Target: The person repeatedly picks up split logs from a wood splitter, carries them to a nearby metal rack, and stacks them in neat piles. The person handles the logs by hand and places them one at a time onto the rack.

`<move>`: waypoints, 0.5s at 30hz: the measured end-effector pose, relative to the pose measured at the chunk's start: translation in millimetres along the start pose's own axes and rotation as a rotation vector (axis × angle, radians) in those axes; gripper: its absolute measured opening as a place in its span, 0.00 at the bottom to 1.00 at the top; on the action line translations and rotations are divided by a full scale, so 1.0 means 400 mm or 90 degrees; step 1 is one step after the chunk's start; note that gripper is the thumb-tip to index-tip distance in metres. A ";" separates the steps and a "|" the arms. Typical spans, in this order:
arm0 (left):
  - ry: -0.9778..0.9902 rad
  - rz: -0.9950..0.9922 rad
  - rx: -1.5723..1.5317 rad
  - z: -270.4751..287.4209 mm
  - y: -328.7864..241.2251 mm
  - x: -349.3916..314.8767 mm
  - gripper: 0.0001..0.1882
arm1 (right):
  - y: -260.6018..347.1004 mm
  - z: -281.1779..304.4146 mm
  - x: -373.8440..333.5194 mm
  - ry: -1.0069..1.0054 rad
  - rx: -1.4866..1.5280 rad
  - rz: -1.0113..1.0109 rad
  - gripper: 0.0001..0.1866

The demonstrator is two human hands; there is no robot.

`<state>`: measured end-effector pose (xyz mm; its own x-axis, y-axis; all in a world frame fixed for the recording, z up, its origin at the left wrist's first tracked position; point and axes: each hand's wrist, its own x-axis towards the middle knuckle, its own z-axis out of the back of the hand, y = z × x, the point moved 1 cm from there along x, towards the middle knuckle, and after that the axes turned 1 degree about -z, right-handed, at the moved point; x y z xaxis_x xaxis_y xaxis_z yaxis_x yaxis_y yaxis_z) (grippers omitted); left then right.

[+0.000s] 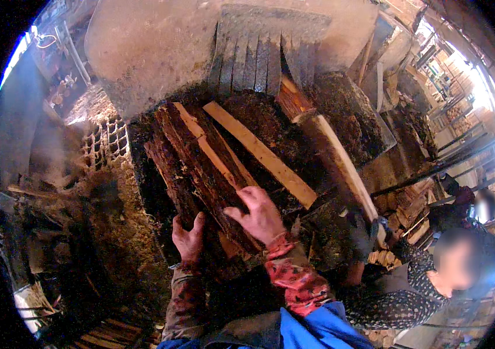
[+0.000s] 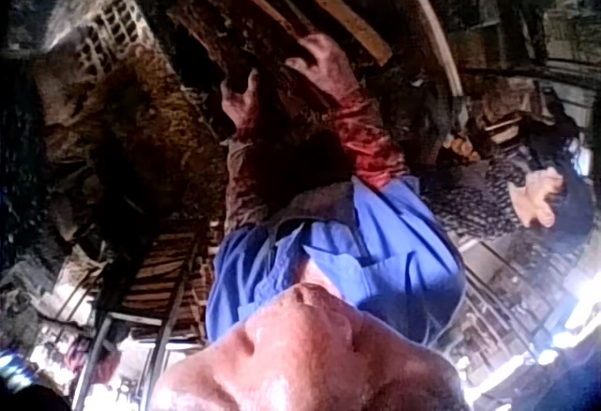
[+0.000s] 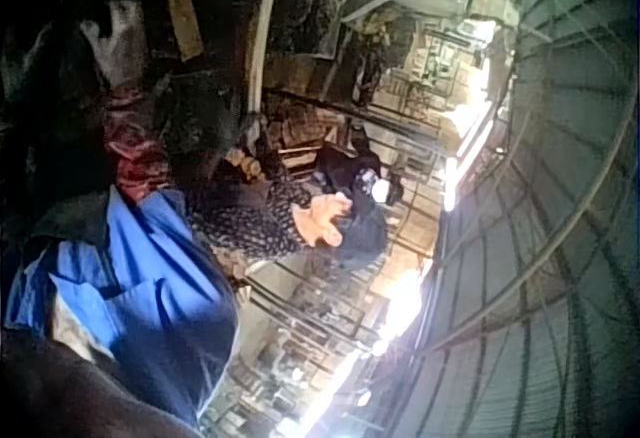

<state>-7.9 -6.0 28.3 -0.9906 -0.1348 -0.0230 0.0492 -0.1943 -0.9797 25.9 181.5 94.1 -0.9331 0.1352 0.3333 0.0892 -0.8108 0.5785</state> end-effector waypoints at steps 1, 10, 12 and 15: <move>0.001 0.005 0.000 0.002 0.010 0.003 0.28 | -0.019 0.021 0.006 0.005 -0.009 -0.035 0.25; -0.046 -0.050 -0.054 -0.030 0.115 0.023 0.27 | -0.353 0.081 0.048 0.091 -0.382 -0.130 0.35; -0.038 -0.060 -0.076 -0.032 0.091 0.019 0.26 | -0.382 0.098 0.049 0.131 -0.356 -0.094 0.34; -0.079 -0.069 -0.076 -0.038 0.060 0.006 0.25 | -0.391 0.094 0.040 0.138 -0.055 -0.148 0.31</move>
<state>-11.1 3.8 1.6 -0.9656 -0.2397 0.1010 -0.0792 -0.0988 -0.9920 10.0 331.8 36.9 -0.9782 0.2057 0.0281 -0.1564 -0.8192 0.5517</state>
